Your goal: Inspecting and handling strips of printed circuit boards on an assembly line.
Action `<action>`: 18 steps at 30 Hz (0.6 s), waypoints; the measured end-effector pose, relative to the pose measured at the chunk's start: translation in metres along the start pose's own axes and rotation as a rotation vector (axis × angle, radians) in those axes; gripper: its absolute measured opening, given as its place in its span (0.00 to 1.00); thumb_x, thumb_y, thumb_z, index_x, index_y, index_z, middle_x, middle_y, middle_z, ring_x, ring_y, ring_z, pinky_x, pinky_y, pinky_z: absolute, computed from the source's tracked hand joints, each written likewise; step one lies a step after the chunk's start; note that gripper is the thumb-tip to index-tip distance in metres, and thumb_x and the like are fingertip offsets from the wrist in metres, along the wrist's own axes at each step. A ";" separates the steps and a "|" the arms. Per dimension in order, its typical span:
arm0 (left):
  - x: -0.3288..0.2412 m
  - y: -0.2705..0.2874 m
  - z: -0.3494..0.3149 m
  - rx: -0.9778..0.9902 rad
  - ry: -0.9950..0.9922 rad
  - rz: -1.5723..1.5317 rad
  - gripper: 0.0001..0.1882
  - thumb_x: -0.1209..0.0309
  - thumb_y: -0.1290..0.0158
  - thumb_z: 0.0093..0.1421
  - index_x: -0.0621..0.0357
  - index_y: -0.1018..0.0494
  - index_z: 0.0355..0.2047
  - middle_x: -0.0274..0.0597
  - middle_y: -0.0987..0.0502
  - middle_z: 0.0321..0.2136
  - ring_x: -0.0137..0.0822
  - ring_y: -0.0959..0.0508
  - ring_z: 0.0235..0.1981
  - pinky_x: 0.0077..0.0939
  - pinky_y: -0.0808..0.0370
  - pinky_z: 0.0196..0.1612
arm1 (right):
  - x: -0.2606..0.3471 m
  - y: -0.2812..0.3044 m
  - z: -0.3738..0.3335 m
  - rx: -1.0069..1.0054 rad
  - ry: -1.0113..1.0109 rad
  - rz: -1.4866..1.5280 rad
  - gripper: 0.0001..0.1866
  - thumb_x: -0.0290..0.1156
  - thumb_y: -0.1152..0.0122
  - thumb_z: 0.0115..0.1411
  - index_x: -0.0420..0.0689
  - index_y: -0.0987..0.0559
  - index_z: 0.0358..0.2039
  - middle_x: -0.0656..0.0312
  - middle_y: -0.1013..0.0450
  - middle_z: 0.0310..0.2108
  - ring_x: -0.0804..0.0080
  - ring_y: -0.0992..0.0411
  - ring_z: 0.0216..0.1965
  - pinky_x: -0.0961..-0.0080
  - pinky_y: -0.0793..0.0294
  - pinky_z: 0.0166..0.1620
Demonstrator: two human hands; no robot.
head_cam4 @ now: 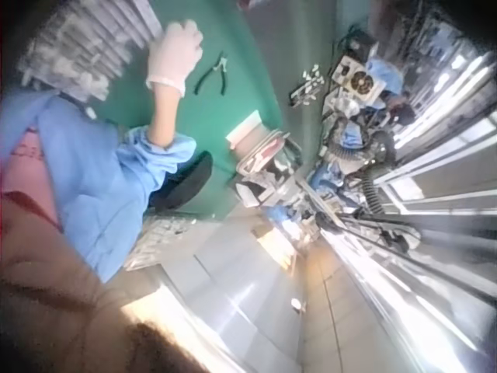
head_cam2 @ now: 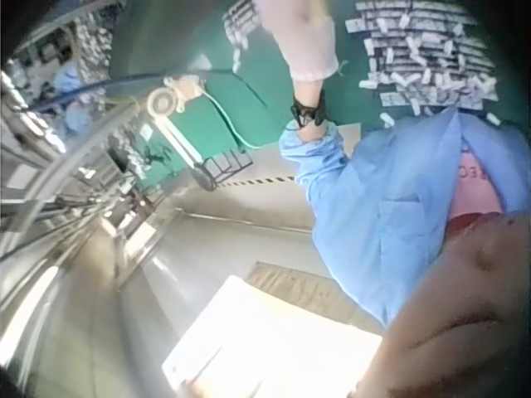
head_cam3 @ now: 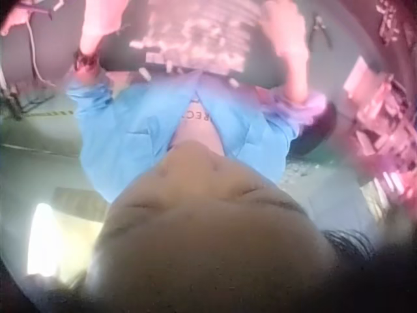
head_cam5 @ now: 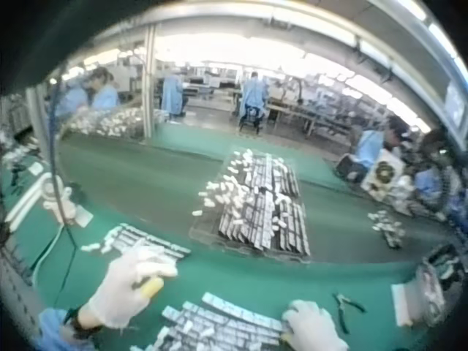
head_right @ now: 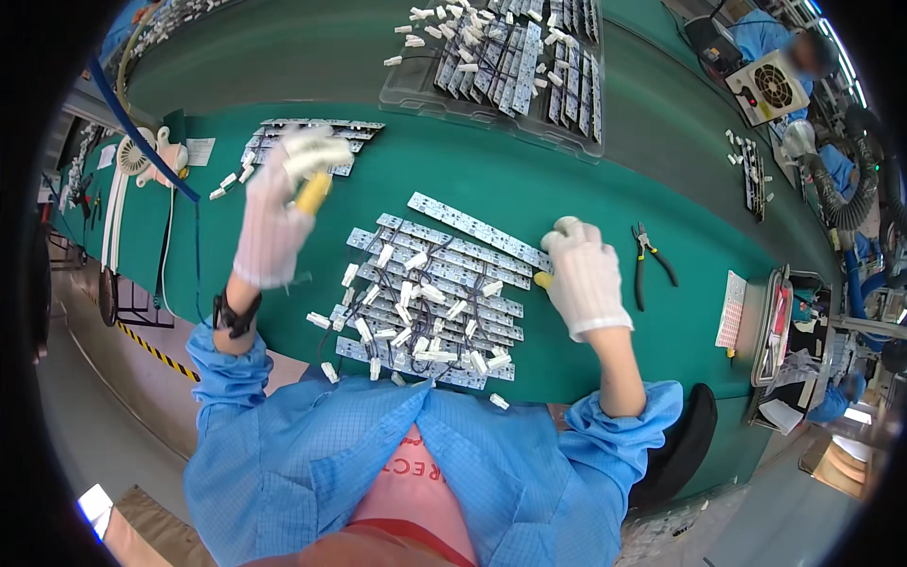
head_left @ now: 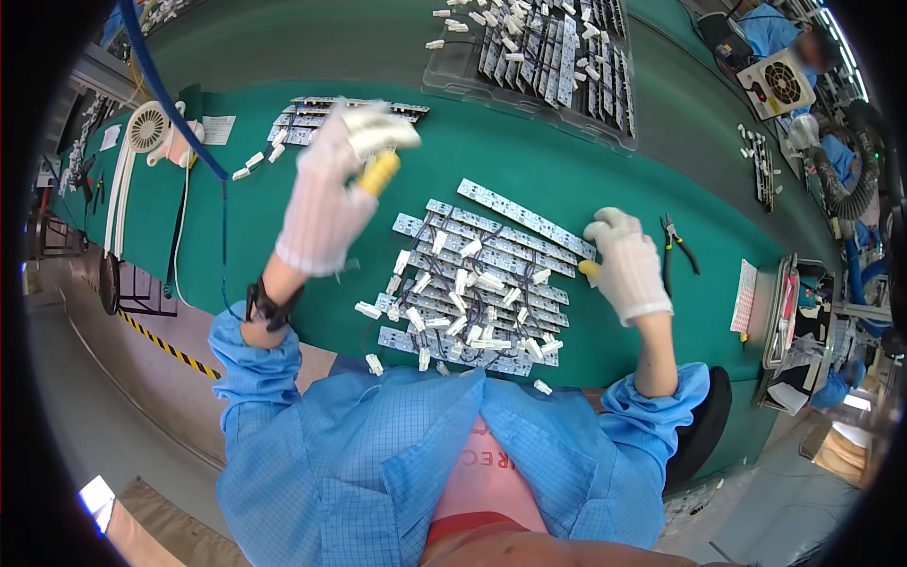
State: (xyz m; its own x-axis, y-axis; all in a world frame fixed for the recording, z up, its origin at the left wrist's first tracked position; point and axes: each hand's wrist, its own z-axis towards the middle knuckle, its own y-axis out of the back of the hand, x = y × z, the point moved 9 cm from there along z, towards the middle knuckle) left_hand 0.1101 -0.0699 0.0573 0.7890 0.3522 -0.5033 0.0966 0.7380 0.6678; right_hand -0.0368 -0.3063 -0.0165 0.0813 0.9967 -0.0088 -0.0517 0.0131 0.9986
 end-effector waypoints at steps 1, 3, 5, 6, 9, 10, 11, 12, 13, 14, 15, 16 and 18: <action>-0.004 -0.009 -0.008 0.079 0.088 -0.124 0.12 0.76 0.42 0.51 0.50 0.23 0.37 0.40 0.23 0.41 0.45 0.27 0.49 0.42 0.37 0.60 | -0.003 -0.001 0.001 0.002 0.003 -0.004 0.20 0.25 0.30 0.43 0.46 0.25 0.39 0.58 0.26 0.38 0.57 0.27 0.39 0.63 0.26 0.40; -0.019 -0.020 -0.016 0.175 -0.010 -0.051 0.14 0.71 0.42 0.52 0.51 0.24 0.41 0.41 0.24 0.44 0.45 0.28 0.51 0.39 0.36 0.59 | -0.019 -0.006 0.004 0.045 -0.122 0.330 0.18 0.22 0.33 0.45 0.43 0.26 0.39 0.56 0.26 0.38 0.62 0.26 0.35 0.69 0.26 0.35; -0.012 -0.023 -0.025 0.162 0.036 -0.106 0.17 0.67 0.43 0.54 0.52 0.27 0.45 0.42 0.25 0.46 0.45 0.29 0.52 0.38 0.36 0.59 | -0.015 0.002 0.002 0.183 -0.359 1.351 0.13 0.20 0.38 0.51 0.38 0.28 0.38 0.54 0.28 0.36 0.74 0.26 0.31 0.81 0.28 0.25; -0.007 -0.024 -0.028 0.148 0.070 -0.173 0.21 0.63 0.44 0.56 0.52 0.29 0.49 0.43 0.26 0.48 0.45 0.29 0.52 0.37 0.36 0.59 | -0.012 0.022 -0.001 0.109 -0.362 1.462 0.14 0.22 0.37 0.52 0.38 0.28 0.39 0.54 0.28 0.37 0.73 0.26 0.31 0.81 0.28 0.26; -0.007 -0.020 -0.027 0.104 0.047 -0.286 0.29 0.55 0.47 0.59 0.56 0.37 0.56 0.45 0.29 0.52 0.45 0.29 0.52 0.34 0.35 0.57 | -0.003 0.054 -0.010 -0.123 -0.251 1.598 0.16 0.26 0.35 0.53 0.38 0.29 0.41 0.54 0.28 0.37 0.71 0.26 0.31 0.81 0.27 0.29; -0.005 -0.026 -0.029 0.152 0.118 -0.519 0.34 0.51 0.48 0.59 0.61 0.40 0.58 0.47 0.29 0.53 0.39 0.29 0.52 0.31 0.35 0.57 | -0.002 0.069 -0.012 -0.278 -0.136 1.613 0.18 0.29 0.35 0.54 0.38 0.28 0.43 0.54 0.28 0.38 0.71 0.26 0.31 0.81 0.26 0.31; -0.009 -0.021 -0.027 0.151 0.119 -0.519 0.34 0.51 0.48 0.59 0.61 0.40 0.58 0.47 0.29 0.53 0.39 0.29 0.52 0.31 0.35 0.57 | -0.002 0.067 -0.013 -0.277 -0.135 1.613 0.18 0.29 0.35 0.54 0.38 0.28 0.43 0.54 0.28 0.38 0.71 0.26 0.31 0.81 0.26 0.31; -0.008 -0.028 -0.030 0.281 0.303 -0.776 0.35 0.51 0.46 0.58 0.62 0.39 0.58 0.46 0.29 0.53 0.36 0.29 0.52 0.30 0.35 0.57 | -0.005 0.062 -0.015 -0.294 -0.169 1.562 0.19 0.30 0.35 0.54 0.38 0.28 0.44 0.55 0.28 0.37 0.72 0.26 0.32 0.82 0.25 0.33; -0.009 -0.039 -0.038 0.409 0.490 -1.031 0.36 0.51 0.45 0.56 0.63 0.39 0.57 0.46 0.29 0.52 0.33 0.29 0.51 0.29 0.35 0.57 | -0.009 0.057 -0.016 -0.310 -0.200 1.511 0.20 0.32 0.35 0.55 0.38 0.28 0.45 0.55 0.28 0.37 0.72 0.26 0.32 0.82 0.25 0.35; -0.005 -0.036 -0.040 0.313 0.490 -1.044 0.37 0.52 0.41 0.53 0.64 0.37 0.55 0.44 0.28 0.50 0.30 0.29 0.49 0.27 0.34 0.55 | -0.010 0.052 -0.015 -0.306 -0.197 1.514 0.20 0.32 0.35 0.55 0.38 0.28 0.45 0.55 0.28 0.37 0.72 0.26 0.32 0.82 0.25 0.35; -0.007 -0.037 -0.042 0.309 0.494 -1.043 0.37 0.52 0.41 0.53 0.64 0.37 0.55 0.44 0.28 0.50 0.30 0.29 0.49 0.27 0.34 0.55 | -0.014 0.048 -0.015 -0.336 -0.219 1.538 0.21 0.33 0.35 0.55 0.38 0.28 0.46 0.56 0.28 0.36 0.74 0.26 0.32 0.83 0.26 0.34; -0.009 -0.034 -0.041 0.272 0.463 -1.033 0.40 0.49 0.38 0.50 0.66 0.36 0.54 0.48 0.28 0.49 0.33 0.27 0.49 0.30 0.32 0.54 | -0.018 0.045 -0.016 -0.366 -0.241 1.561 0.21 0.33 0.35 0.56 0.37 0.28 0.46 0.57 0.28 0.35 0.75 0.26 0.32 0.85 0.27 0.34; -0.010 -0.028 -0.040 0.211 0.347 -1.039 0.39 0.53 0.34 0.47 0.67 0.33 0.51 0.52 0.28 0.49 0.35 0.26 0.47 0.30 0.30 0.52 | -0.017 0.040 -0.014 -0.338 -0.295 1.633 0.21 0.34 0.36 0.56 0.37 0.28 0.47 0.58 0.28 0.34 0.77 0.27 0.31 0.86 0.29 0.33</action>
State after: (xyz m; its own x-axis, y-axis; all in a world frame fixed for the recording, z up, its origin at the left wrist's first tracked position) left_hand 0.0752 -0.0709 0.0223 0.0559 -0.2135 -0.9753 0.7382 0.6666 -0.1036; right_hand -0.0546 -0.3220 0.0233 -0.1009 -0.0610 0.9930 -0.4546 -0.8850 -0.1005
